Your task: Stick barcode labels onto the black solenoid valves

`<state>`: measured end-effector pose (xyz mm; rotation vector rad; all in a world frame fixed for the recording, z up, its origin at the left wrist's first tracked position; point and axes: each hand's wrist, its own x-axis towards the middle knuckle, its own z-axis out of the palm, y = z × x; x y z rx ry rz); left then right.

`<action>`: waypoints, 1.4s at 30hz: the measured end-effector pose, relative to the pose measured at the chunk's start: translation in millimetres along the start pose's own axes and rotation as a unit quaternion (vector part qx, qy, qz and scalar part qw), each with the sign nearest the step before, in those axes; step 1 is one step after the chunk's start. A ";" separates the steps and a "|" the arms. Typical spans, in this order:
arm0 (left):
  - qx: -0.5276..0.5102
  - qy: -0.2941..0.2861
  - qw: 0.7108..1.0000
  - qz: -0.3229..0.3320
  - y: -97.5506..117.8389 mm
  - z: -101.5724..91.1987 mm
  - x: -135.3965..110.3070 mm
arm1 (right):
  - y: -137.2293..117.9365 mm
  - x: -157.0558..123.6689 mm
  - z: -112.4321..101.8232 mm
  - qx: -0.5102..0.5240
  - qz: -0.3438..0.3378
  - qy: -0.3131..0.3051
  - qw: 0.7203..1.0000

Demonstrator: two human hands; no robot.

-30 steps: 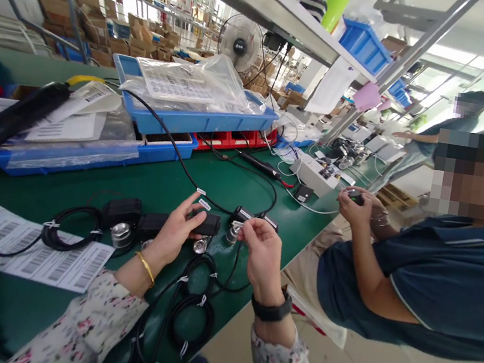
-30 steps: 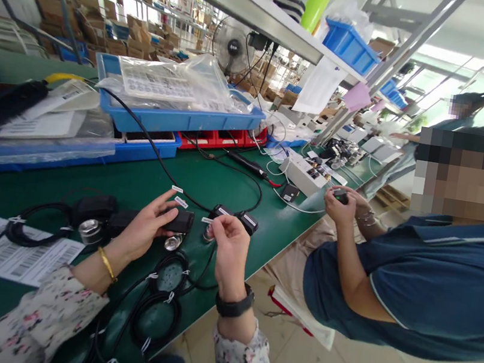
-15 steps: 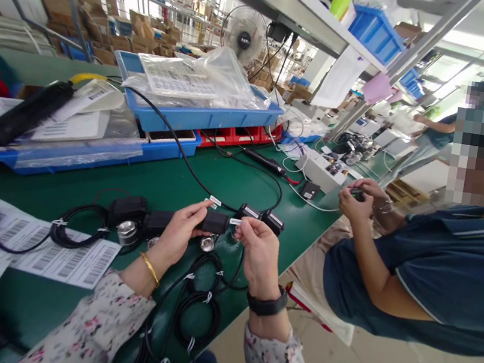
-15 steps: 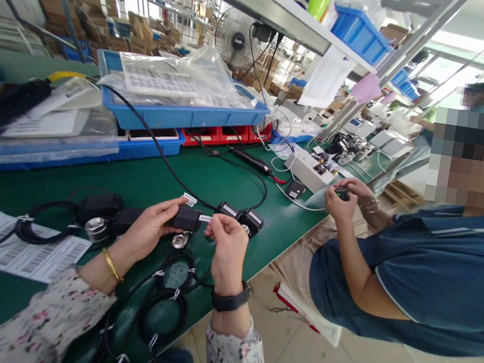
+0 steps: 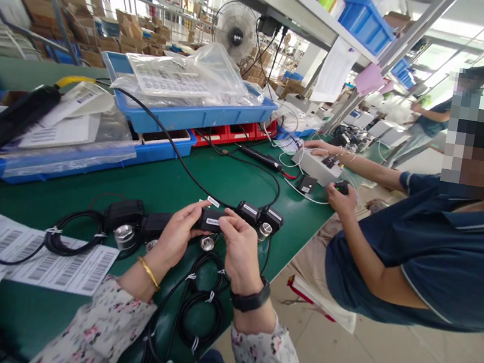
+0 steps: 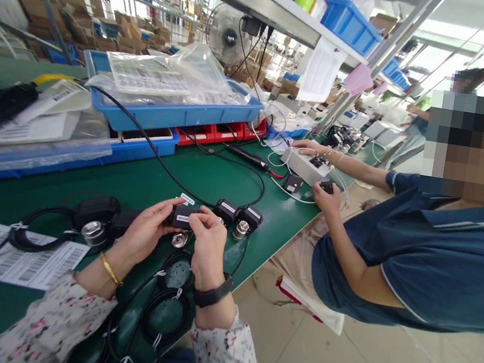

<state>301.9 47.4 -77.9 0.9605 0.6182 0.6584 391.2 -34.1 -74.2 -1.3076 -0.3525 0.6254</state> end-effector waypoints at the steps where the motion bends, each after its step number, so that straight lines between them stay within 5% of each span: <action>1: 0.000 -0.001 1.000 0.001 -0.1 0.0 0.0 | 0.3 0.6 0.4 -0.007 -0.004 0.001 1.000; 42: 0.024 0.009 1.000 0.011 -7.7 -1.3 2.8 | 7.7 1.5 2.5 -0.183 -0.107 0.053 0.976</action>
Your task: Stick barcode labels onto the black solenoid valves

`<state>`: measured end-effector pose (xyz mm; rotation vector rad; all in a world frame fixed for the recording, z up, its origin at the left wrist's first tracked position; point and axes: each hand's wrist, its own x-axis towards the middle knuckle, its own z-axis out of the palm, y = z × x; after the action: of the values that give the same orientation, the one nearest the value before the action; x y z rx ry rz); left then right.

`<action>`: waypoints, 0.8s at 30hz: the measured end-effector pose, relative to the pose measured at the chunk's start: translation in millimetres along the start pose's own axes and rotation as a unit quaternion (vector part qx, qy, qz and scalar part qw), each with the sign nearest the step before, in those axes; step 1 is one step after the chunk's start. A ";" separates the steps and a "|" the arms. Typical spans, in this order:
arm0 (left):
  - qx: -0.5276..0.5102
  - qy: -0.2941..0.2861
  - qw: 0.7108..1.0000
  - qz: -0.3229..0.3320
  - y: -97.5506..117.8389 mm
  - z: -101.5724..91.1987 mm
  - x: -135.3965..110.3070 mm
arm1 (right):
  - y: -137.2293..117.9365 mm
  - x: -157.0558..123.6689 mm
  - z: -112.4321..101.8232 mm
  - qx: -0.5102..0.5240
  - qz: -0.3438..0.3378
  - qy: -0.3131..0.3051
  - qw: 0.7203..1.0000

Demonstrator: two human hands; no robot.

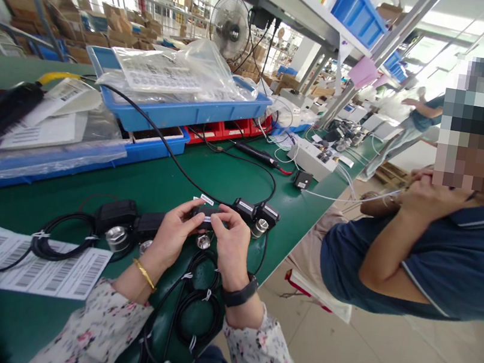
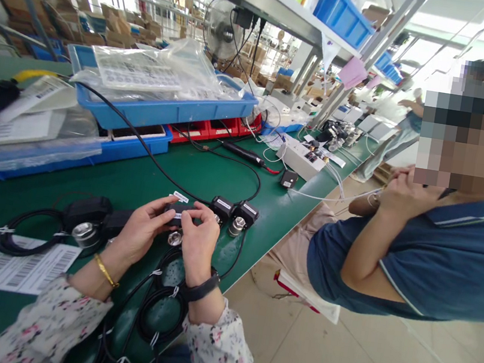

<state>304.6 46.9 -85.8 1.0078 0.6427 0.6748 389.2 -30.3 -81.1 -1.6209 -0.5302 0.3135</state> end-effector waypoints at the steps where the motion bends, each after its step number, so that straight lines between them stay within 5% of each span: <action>1: -0.001 0.000 1.000 0.000 0.3 0.1 -0.3 | -1.5 -0.3 -0.1 -0.005 -0.002 0.000 1.000; 13: 0.014 0.003 1.000 0.017 -0.5 1.6 -0.3 | -2.7 -5.9 5.3 -0.034 -0.066 0.024 0.997; 24: 0.031 0.012 0.999 0.028 -1.6 2.3 0.7 | -8.2 -14.0 5.3 -0.165 -0.165 0.075 0.969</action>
<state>307.1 45.6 -86.4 1.0796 0.6612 0.7206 373.4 -32.4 -75.1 -1.8205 -0.7520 -0.1553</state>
